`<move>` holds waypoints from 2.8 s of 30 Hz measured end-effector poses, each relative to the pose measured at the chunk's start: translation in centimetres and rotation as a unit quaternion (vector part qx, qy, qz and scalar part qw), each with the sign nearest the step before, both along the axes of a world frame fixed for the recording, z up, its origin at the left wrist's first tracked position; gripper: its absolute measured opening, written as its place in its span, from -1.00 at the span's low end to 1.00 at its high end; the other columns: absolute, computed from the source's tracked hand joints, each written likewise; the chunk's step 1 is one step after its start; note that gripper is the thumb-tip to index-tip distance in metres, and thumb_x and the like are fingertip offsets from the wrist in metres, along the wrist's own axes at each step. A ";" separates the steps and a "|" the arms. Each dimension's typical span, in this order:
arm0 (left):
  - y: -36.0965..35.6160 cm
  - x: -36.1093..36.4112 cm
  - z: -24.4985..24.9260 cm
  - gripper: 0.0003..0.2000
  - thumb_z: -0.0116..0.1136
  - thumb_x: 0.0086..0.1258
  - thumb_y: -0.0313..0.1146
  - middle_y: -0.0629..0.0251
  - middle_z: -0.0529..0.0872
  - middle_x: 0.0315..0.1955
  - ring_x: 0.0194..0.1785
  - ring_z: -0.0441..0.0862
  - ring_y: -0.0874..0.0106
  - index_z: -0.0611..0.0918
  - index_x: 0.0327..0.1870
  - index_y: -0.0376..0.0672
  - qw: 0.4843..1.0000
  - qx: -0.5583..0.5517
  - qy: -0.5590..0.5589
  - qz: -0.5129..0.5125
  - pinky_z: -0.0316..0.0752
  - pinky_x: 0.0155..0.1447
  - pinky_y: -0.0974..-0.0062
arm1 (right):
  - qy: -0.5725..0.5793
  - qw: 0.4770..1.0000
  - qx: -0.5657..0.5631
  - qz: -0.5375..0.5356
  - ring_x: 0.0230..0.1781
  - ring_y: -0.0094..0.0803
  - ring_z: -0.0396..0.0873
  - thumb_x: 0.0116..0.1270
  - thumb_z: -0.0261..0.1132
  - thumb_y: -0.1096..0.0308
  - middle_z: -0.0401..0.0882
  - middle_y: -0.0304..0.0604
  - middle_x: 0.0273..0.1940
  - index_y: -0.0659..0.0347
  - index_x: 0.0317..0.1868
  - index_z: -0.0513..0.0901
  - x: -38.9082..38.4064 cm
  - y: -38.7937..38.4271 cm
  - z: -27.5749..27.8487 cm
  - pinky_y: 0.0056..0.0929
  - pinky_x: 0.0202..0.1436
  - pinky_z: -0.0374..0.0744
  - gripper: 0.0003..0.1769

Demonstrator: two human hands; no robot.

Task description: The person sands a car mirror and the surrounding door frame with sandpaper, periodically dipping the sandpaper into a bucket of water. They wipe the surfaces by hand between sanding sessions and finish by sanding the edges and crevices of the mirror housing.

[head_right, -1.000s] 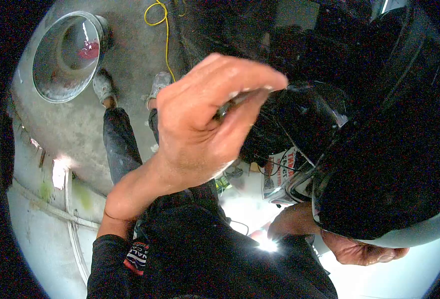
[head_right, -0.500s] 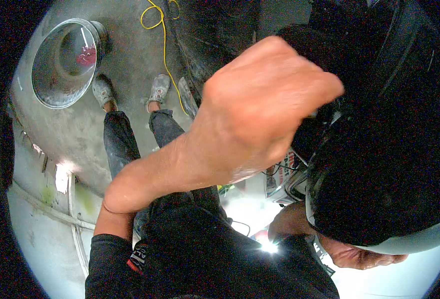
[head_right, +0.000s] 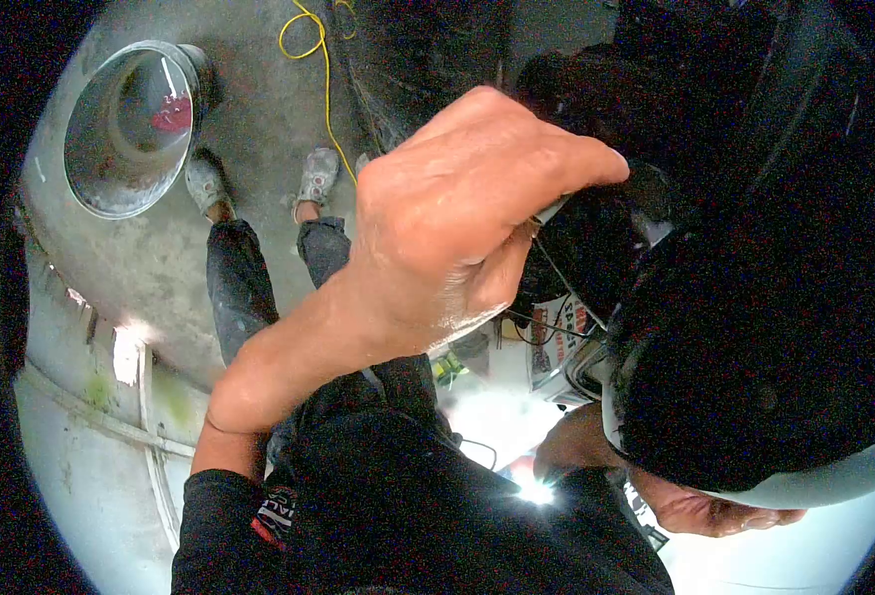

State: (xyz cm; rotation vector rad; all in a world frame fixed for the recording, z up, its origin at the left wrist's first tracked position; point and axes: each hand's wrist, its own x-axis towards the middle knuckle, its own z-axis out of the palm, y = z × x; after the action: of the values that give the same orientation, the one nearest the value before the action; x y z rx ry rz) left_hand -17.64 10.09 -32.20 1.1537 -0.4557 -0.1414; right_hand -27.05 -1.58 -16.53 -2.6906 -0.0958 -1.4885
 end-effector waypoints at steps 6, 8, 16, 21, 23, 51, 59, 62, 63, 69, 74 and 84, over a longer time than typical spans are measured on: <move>-0.8 -0.2 2.0 -0.94 0.25 0.13 -0.58 0.21 0.57 -0.53 -0.31 0.57 0.23 0.59 -0.44 -0.25 0.999 -0.054 0.004 -0.004 0.61 -0.17 0.35 | 0.003 0.999 -0.031 0.020 0.09 0.24 0.65 0.59 0.07 0.29 0.53 0.45 0.16 0.45 0.22 0.52 -0.1 -0.2 0.4 0.19 0.11 0.77 -0.60; -0.1 -0.7 1.4 -0.92 0.24 0.13 -0.62 0.22 0.55 -0.56 -0.35 0.55 0.23 0.59 -0.45 -0.25 0.998 -0.042 0.029 0.036 0.61 -0.17 0.35 | 0.005 0.999 -0.043 0.026 0.09 0.24 0.65 0.59 0.08 0.29 0.53 0.45 0.16 0.45 0.22 0.52 -0.3 -0.3 0.9 0.20 0.12 0.77 -0.60; -0.4 -1.8 2.8 -0.89 0.27 0.20 -0.56 0.23 0.59 -0.55 -0.34 0.56 0.31 0.66 -0.25 -0.32 0.994 -0.080 0.054 0.052 0.58 -0.24 0.45 | 0.008 0.995 -0.088 0.049 0.10 0.25 0.65 0.59 0.09 0.30 0.54 0.43 0.16 0.45 0.21 0.53 -0.2 -1.0 0.2 0.20 0.12 0.76 -0.61; -1.5 -0.7 2.6 -0.78 0.25 0.24 -0.51 0.17 0.73 -0.38 -0.23 0.63 0.32 0.68 -0.11 -0.38 0.998 -0.045 -0.035 0.006 0.64 -0.22 0.44 | 0.004 0.992 -0.110 0.069 0.10 0.25 0.64 0.59 0.10 0.30 0.55 0.42 0.15 0.45 0.20 0.53 0.2 -1.8 -0.2 0.21 0.12 0.76 -0.62; -0.7 -2.0 2.8 -0.79 0.24 0.26 -0.50 0.18 0.71 -0.39 -0.24 0.62 0.31 0.67 -0.11 -0.37 0.997 -0.028 -0.022 0.071 0.64 -0.23 0.43 | 0.000 0.990 -0.120 0.079 0.10 0.25 0.64 0.59 0.10 0.31 0.55 0.42 0.15 0.46 0.20 0.53 0.1 -0.1 0.2 0.21 0.12 0.76 -0.62; 2.4 0.6 0.6 -0.68 0.25 0.21 -0.62 0.09 0.78 -0.32 -0.36 0.74 0.15 0.71 0.01 -0.20 0.978 -0.051 0.201 0.012 0.65 -0.20 0.33 | 0.042 0.997 -0.068 0.019 0.17 0.27 0.59 0.57 0.13 0.26 0.54 0.37 0.19 0.40 0.20 0.55 0.0 2.5 0.4 0.29 0.18 0.70 -0.61; 0.2 -1.4 3.3 -0.89 0.20 0.27 -0.61 0.19 0.67 -0.47 -0.34 0.62 0.26 0.63 -0.21 -0.29 0.997 -0.054 0.045 0.038 0.59 -0.22 0.34 | 0.062 0.995 0.042 -0.065 0.23 0.27 0.56 0.55 0.13 0.21 0.52 0.36 0.23 0.37 0.22 0.55 0.0 3.3 0.3 0.34 0.23 0.65 -0.58; -0.1 -1.8 1.2 -0.92 0.21 0.28 -0.52 0.23 0.64 -0.46 -0.30 0.59 0.31 0.61 -0.24 -0.26 0.995 0.017 -0.067 0.070 0.60 -0.22 0.39 | 0.000 0.987 0.150 -0.057 0.25 0.27 0.55 0.57 0.03 0.21 0.49 0.39 0.24 0.40 0.24 0.52 -0.4 2.6 0.6 0.36 0.26 0.63 -0.55; -0.6 -1.5 0.1 -0.89 0.23 0.26 -0.48 0.23 0.65 -0.42 -0.30 0.58 0.31 0.62 -0.24 -0.26 0.993 0.030 -0.083 0.081 0.61 -0.20 0.42 | -0.011 0.967 0.254 -0.025 0.24 0.26 0.56 0.60 -0.05 0.21 0.46 0.43 0.24 0.43 0.24 0.51 -1.0 1.8 1.2 0.35 0.26 0.65 -0.53; 0.2 -3.7 2.7 -0.77 0.26 0.26 -0.50 0.00 0.77 -0.15 -0.14 0.67 0.24 0.69 -0.09 -0.41 0.991 0.011 -0.063 0.116 0.68 -0.04 0.40 | 0.018 0.995 0.022 -0.094 0.23 0.26 0.56 0.63 -0.13 0.20 0.43 0.47 0.25 0.46 0.27 0.47 -0.2 2.2 -0.1 0.31 0.26 0.68 -0.50; 0.6 -4.2 1.6 -0.60 0.32 0.16 -0.56 0.03 0.81 0.02 -0.08 0.73 0.14 0.72 0.09 -0.36 0.996 0.047 -0.014 0.076 0.68 0.02 0.32 | 0.071 0.980 -0.020 -0.184 0.24 0.30 0.55 0.62 -0.12 0.18 0.44 0.46 0.24 0.45 0.27 0.46 0.5 3.7 -0.3 0.29 0.30 0.67 -0.49; 1.8 -2.3 1.8 -0.53 0.19 0.13 -0.74 0.04 0.82 -0.03 -0.04 0.74 0.11 0.72 0.14 -0.31 0.998 0.005 0.053 0.014 0.66 0.08 0.27 | 0.080 0.984 -0.100 -0.123 0.33 0.01 0.46 0.63 -0.03 0.27 0.50 0.25 0.26 0.54 0.21 0.56 0.2 3.8 0.6 0.02 0.53 0.38 -0.53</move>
State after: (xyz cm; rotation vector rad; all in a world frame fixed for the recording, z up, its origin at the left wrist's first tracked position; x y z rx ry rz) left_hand -19.93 11.86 -30.37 1.1560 -0.3453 -0.1794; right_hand -26.81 2.21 -15.95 -3.0692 0.1056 -1.3784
